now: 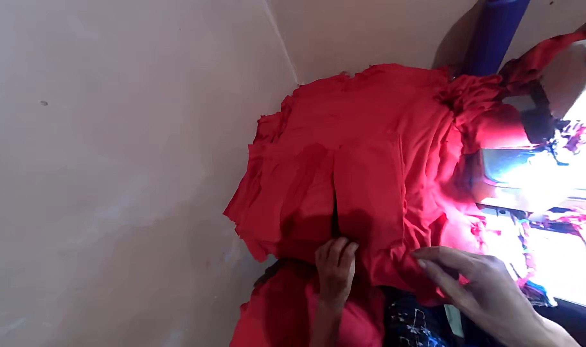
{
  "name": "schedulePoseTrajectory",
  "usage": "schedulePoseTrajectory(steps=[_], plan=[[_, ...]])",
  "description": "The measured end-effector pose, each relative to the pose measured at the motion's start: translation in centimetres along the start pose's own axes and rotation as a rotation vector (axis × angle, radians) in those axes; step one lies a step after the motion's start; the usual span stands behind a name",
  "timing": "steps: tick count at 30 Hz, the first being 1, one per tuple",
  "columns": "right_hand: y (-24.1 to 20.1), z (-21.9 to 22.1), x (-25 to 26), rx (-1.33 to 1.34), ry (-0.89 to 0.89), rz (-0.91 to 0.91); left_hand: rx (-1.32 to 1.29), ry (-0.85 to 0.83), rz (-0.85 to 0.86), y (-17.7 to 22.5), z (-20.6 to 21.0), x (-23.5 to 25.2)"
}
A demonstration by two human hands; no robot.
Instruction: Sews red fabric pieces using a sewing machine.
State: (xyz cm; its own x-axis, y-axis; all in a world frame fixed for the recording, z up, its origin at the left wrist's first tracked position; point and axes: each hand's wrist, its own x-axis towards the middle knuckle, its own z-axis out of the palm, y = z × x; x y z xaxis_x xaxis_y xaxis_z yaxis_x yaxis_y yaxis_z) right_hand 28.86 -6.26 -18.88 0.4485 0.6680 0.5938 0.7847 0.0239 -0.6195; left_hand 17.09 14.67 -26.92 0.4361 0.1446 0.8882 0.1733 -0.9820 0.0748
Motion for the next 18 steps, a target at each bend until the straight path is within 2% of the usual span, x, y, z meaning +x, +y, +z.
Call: schedulePoseTrajectory(steps=[4,8,12,15,18], plan=[[-0.4,0.9,-0.4,-0.033,-0.054,-0.015,-0.043,0.066,0.005,0.1,-0.3,-0.5],[-0.7,1.9,-0.5,-0.076,-0.073,-0.044,-0.119,0.013,-0.048,0.5,-1.6,-1.5],[-1.3,3.6,0.0,-0.263,-0.113,-0.257,-0.264,-0.17,-0.081,1.5,-4.0,-1.1],[-2.1,4.7,1.1,-0.465,-0.104,-0.388,-0.45,-0.206,-0.144,2.2,-6.4,1.0],[-3.0,4.2,3.2,-0.296,-0.008,-0.395,-0.67,-0.133,-0.259,2.6,-7.7,3.8]])
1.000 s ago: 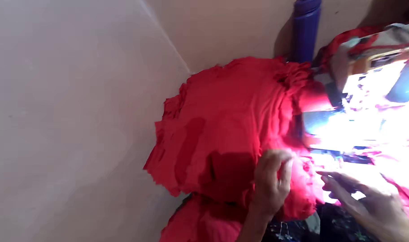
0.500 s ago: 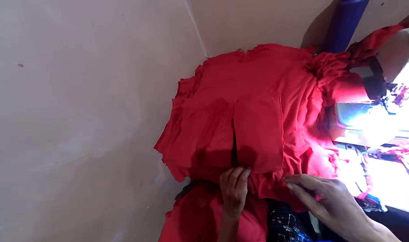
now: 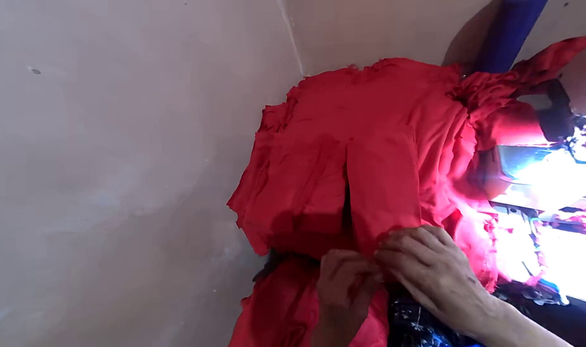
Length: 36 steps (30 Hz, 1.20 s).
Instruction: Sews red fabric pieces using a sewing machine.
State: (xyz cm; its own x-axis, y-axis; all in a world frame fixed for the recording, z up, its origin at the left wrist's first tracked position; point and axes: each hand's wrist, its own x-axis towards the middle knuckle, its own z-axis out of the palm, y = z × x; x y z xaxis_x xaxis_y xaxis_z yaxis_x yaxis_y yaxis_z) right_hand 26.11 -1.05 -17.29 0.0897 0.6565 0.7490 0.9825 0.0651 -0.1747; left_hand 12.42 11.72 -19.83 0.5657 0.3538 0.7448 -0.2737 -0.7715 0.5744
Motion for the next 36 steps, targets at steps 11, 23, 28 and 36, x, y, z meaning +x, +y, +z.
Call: schedulePoseTrajectory(steps=[11,23,28,36], plan=[[0.2,-3.9,4.2,0.238,0.176,0.059,-0.156,-0.226,-0.777,-3.0,1.6,15.7],[2.9,-5.6,5.3,0.512,0.239,0.339,-0.206,-0.133,-0.291,-0.7,4.5,18.0],[4.4,-7.1,7.1,0.592,0.368,0.469,-0.537,-0.2,-0.295,2.3,4.9,17.0],[4.9,-7.0,6.1,0.566,0.39,0.588,-0.504,-0.269,-0.287,3.4,5.4,15.7]])
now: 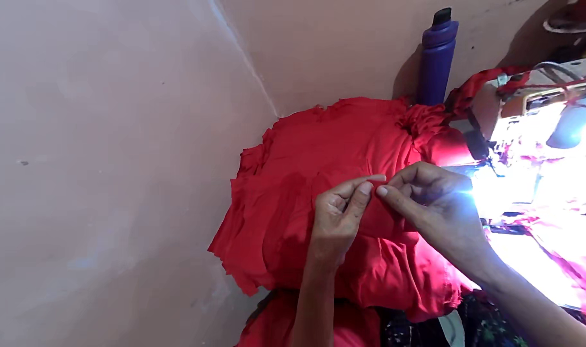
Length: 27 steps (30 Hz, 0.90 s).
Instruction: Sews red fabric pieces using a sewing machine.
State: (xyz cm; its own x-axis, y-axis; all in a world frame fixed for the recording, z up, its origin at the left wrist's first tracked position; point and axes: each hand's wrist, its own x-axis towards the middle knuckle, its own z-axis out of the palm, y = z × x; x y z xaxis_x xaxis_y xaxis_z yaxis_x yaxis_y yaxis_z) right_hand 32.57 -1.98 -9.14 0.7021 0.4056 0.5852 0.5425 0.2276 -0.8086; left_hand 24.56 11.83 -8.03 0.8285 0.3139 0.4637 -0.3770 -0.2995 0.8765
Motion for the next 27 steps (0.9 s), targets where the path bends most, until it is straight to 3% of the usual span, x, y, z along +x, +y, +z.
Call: schedulePoseTrajectory(steps=[5,13,16,20,23,27], plan=[[0.8,-0.7,-0.5,0.024,0.014,0.034,-0.018,-0.001,-0.083,0.7,1.2,-0.7],[1.9,-4.5,-1.8,0.112,-0.291,0.155,0.185,-0.1,0.078,1.3,1.6,0.0],[2.5,-6.4,-2.7,0.132,-0.312,0.209,0.23,-0.154,0.14,1.7,2.2,0.8],[3.0,-8.2,-4.1,0.249,-0.278,0.256,0.23,-0.202,0.199,0.2,4.0,3.0],[4.0,-9.4,-5.1,0.26,-0.157,0.321,0.189,-0.232,0.289,-1.9,6.3,5.3],[6.6,-10.9,-6.1,0.022,0.114,0.355,0.126,-0.212,0.202,-5.0,10.7,7.4]])
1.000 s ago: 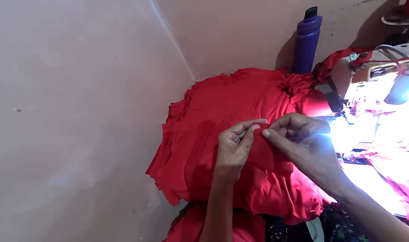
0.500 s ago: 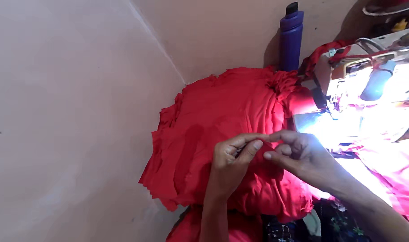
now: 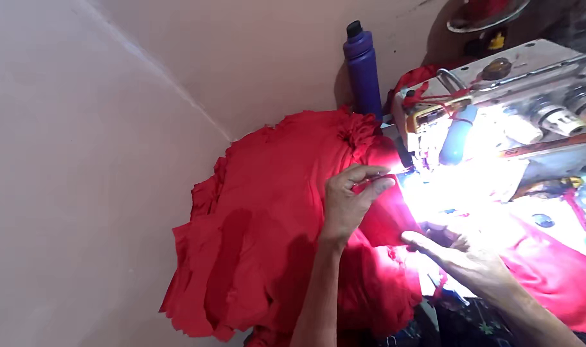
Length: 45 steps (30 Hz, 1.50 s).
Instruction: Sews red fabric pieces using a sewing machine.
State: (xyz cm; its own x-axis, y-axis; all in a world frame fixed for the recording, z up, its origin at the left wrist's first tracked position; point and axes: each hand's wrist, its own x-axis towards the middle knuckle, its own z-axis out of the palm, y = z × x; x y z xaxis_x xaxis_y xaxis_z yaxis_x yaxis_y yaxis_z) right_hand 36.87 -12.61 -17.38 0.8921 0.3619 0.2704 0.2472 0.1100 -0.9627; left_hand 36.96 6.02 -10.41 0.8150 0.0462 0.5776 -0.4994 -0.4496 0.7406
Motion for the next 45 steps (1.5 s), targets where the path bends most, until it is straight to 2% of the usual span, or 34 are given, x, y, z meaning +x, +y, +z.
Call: schedulePoseTrajectory(steps=[2,4,7,11,13,16,21,26,29,32,34,40,43,45], plan=[[1.3,-1.0,0.3,-0.184,0.107,0.047,0.046,-0.015,0.003,-2.2,2.3,0.9],[2.4,-1.7,0.6,-0.293,0.136,0.083,0.219,-0.03,-0.017,-4.1,4.4,1.2],[3.5,-1.6,0.1,-0.252,0.137,0.099,0.483,0.039,-0.012,-4.9,6.6,0.7],[4.5,-1.0,-1.9,-0.194,0.208,0.043,0.762,0.142,0.132,-3.7,8.2,-1.5],[4.6,-0.9,-3.2,-0.182,0.261,0.011,0.821,0.172,0.189,-3.1,9.1,-3.3],[4.6,-1.2,-4.4,-0.124,0.312,-0.062,0.843,0.193,0.187,-2.5,10.4,-5.0],[4.1,-1.8,-2.6,-0.189,0.366,-0.135,0.776,0.196,0.099,-2.7,11.3,-4.3],[3.8,-1.5,-1.3,-0.087,0.401,-0.118,0.782,0.19,0.022,-2.6,11.3,-3.7],[3.7,-1.5,-0.1,-0.134,0.413,-0.131,0.699,0.088,-0.091,-2.2,10.4,-2.8],[3.5,-2.1,1.7,-0.418,0.42,-0.19,0.625,-0.129,-0.361,-1.1,8.7,-0.2],[3.4,-2.4,2.5,-0.577,0.426,-0.194,0.625,-0.197,-0.443,-2.0,7.8,1.6],[3.7,-2.3,2.0,-0.664,0.395,-0.197,0.629,-0.145,-0.334,-6.4,5.8,5.6],[3.1,-2.0,1.0,-0.643,0.366,-0.231,0.399,-0.108,-0.268,-9.7,4.1,6.8],[2.7,-2.0,0.0,-0.571,0.281,-0.242,0.2,-0.061,-0.292,-10.2,3.2,6.7]])
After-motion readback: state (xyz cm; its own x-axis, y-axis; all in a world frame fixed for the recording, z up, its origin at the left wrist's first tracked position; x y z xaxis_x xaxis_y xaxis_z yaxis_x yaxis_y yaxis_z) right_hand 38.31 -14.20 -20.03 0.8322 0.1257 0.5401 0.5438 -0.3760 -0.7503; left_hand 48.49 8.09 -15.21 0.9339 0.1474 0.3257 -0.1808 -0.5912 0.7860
